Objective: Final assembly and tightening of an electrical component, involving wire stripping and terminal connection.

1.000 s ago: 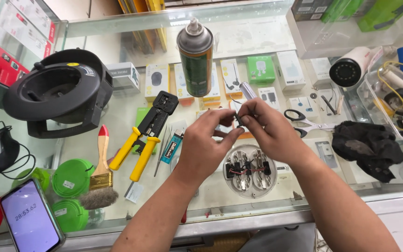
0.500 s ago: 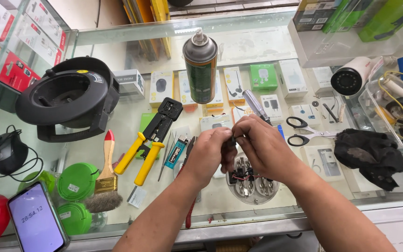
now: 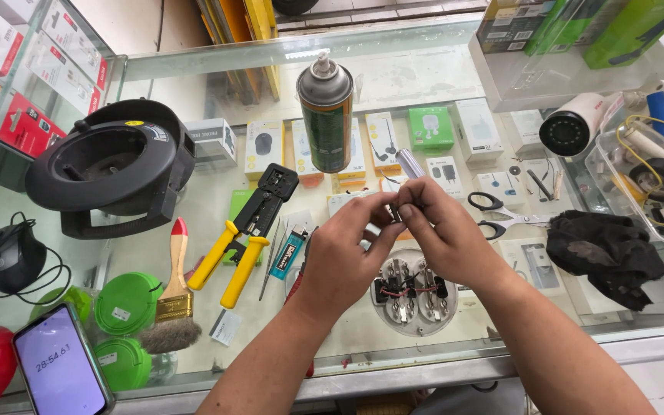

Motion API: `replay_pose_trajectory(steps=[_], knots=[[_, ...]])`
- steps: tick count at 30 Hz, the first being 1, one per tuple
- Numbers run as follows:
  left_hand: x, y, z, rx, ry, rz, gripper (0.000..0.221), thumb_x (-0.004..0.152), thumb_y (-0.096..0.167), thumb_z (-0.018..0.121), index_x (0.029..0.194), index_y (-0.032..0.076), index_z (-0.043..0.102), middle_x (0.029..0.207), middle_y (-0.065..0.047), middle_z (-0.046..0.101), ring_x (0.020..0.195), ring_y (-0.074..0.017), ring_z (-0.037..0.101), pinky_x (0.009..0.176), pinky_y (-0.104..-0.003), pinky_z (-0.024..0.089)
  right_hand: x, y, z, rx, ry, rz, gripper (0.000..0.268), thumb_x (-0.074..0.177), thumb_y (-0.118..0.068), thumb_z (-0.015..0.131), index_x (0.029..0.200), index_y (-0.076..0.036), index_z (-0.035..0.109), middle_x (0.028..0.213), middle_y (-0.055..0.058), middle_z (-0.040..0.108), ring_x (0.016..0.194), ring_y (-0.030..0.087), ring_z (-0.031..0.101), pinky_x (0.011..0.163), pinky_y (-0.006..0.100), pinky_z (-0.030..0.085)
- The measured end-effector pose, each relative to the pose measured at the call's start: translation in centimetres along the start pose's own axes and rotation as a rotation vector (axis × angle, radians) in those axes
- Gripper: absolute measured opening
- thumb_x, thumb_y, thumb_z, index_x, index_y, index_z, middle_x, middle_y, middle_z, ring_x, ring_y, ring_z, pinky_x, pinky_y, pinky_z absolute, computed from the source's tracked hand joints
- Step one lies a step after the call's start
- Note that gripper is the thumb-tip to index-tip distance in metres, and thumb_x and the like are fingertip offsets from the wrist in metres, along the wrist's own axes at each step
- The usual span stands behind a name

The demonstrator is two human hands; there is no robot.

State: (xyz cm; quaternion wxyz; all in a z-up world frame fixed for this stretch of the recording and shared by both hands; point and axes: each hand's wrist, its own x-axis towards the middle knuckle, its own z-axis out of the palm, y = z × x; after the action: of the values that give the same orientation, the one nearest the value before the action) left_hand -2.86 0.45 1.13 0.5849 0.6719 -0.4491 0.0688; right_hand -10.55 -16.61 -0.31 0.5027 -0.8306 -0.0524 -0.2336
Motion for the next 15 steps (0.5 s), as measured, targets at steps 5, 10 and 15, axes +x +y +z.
replay_pose_trajectory(steps=[5,10,15], knots=[[0.4,-0.5,-0.6,-0.236,-0.095,-0.377,0.022,0.101,0.023,0.058,0.090,0.006,0.067,0.062,-0.009,0.064,0.052,-0.0155,0.064,0.043,-0.027,0.055,0.2,-0.7,0.7,-0.133,-0.024,-0.090,0.011,0.104,-0.006,0.050,0.107,-0.007,0.060,0.078,0.005,0.056,0.068,0.021,0.055,0.069,0.036,0.052],[0.1,-1.4,0.1,-0.688,-0.256,-0.967,0.035,0.101,0.028,0.046,0.070,0.012,0.047,0.050,-0.003,0.040,0.035,-0.0165,0.047,0.028,-0.029,0.037,0.0,-0.6,1.1,-0.256,-0.066,-0.206,0.007,0.103,-0.009,0.053,0.103,-0.008,0.060,0.081,0.005,0.057,0.071,0.026,0.054,0.070,0.036,0.051],[1.5,1.3,-1.7,-0.173,-0.127,-0.639,0.054,0.105,0.042,0.038,0.083,0.004,0.070,0.062,-0.016,0.070,0.050,-0.0242,0.068,0.045,-0.035,0.052,0.2,0.0,0.1,-0.112,-0.019,-0.085,0.011,0.105,-0.007,0.045,0.108,-0.006,0.056,0.081,0.006,0.054,0.072,0.019,0.051,0.071,0.035,0.049]])
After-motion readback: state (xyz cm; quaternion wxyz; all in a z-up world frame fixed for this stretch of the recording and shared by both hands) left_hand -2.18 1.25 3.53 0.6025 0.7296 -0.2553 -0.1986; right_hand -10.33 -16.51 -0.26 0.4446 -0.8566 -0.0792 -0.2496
